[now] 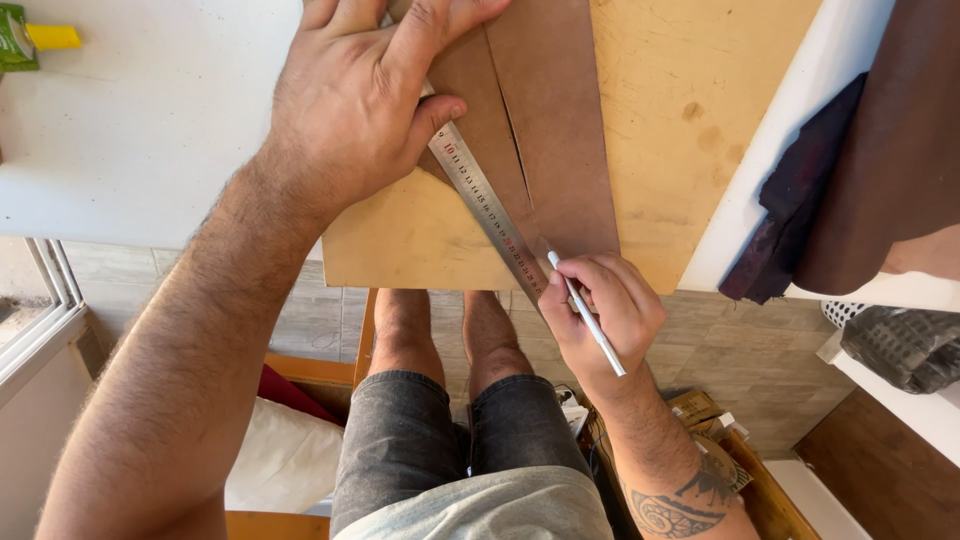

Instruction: The person is measuring and cutting pieces of brown leather using a metal ruler, a craft knife, and scissors on a workbench.

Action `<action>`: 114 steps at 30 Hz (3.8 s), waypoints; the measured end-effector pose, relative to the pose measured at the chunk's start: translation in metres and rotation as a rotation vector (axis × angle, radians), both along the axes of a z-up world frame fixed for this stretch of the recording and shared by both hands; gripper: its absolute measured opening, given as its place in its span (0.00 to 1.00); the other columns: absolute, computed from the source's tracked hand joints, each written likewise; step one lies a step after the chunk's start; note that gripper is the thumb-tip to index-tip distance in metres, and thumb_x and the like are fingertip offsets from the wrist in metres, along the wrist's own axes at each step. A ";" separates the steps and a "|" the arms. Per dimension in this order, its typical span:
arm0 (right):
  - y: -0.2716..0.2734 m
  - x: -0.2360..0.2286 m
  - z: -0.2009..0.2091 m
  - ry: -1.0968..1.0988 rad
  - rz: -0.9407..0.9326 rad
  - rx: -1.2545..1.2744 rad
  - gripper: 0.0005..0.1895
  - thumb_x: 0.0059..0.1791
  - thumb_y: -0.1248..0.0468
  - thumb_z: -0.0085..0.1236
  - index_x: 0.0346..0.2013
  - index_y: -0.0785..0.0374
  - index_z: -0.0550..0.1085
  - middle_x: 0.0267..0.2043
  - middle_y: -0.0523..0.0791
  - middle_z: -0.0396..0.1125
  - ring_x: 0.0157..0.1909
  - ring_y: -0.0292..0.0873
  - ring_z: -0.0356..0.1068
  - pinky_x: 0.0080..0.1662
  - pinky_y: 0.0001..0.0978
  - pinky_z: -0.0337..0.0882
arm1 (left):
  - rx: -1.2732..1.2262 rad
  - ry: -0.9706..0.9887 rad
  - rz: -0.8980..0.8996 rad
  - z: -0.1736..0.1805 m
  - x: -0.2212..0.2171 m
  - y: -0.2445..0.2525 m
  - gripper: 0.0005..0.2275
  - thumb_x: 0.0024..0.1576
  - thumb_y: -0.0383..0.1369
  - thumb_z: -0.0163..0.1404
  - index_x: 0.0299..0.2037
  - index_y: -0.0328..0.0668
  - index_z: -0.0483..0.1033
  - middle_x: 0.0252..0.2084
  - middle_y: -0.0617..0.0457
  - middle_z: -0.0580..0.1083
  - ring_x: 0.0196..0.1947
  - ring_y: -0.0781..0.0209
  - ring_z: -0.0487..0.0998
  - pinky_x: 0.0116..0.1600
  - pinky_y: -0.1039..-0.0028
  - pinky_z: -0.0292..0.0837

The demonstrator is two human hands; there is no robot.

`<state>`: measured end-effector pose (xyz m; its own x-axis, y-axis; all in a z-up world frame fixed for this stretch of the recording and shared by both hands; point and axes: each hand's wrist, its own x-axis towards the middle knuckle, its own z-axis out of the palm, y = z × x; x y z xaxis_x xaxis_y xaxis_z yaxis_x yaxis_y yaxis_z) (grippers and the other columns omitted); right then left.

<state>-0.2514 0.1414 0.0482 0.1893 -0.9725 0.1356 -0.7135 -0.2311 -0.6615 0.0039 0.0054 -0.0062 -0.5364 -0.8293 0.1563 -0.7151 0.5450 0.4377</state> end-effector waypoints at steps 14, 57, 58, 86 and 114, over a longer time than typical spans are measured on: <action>0.006 -0.004 -0.004 -0.017 0.015 -0.021 0.02 0.49 0.75 0.53 0.31 0.71 0.72 0.28 0.50 0.68 0.29 0.49 0.67 0.35 0.38 0.70 | 0.038 0.051 -0.015 0.008 -0.002 -0.003 0.37 0.56 0.37 0.70 0.74 0.43 0.62 0.69 0.46 0.72 0.65 0.40 0.67 0.66 0.53 0.61; -0.052 -0.106 -0.055 0.149 -0.349 -0.461 0.15 0.50 0.68 0.64 0.50 0.72 0.74 0.38 0.57 0.67 0.35 0.61 0.69 0.39 0.52 0.73 | -0.177 -0.010 0.509 0.000 -0.085 0.102 0.37 0.60 0.60 0.53 0.65 0.31 0.71 0.70 0.30 0.60 0.68 0.26 0.63 0.65 0.44 0.61; -0.057 -0.106 -0.055 0.134 -0.351 -0.462 0.15 0.50 0.68 0.64 0.50 0.72 0.74 0.38 0.57 0.67 0.35 0.61 0.69 0.39 0.52 0.73 | -0.184 -0.023 0.508 -0.002 -0.088 0.102 0.37 0.60 0.60 0.53 0.65 0.31 0.71 0.70 0.30 0.60 0.68 0.26 0.63 0.65 0.44 0.61; -0.213 -0.108 -0.050 0.426 -0.108 -0.163 0.17 0.50 0.68 0.63 0.52 0.62 0.71 0.67 0.55 0.62 0.66 0.60 0.61 0.51 0.52 0.69 | -0.110 -0.209 0.594 -0.008 -0.098 0.083 0.27 0.58 0.46 0.50 0.66 0.44 0.69 0.76 0.42 0.58 0.76 0.42 0.54 0.75 0.53 0.49; 0.577 -0.179 -0.122 0.796 -0.299 0.796 0.02 0.42 0.62 0.61 0.27 0.49 0.76 0.31 0.41 0.67 0.39 0.51 0.71 0.32 0.48 0.74 | -0.099 -0.110 0.458 0.002 -0.145 0.040 0.28 0.57 0.59 0.55 0.49 0.37 0.81 0.57 0.40 0.65 0.60 0.38 0.64 0.72 0.45 0.49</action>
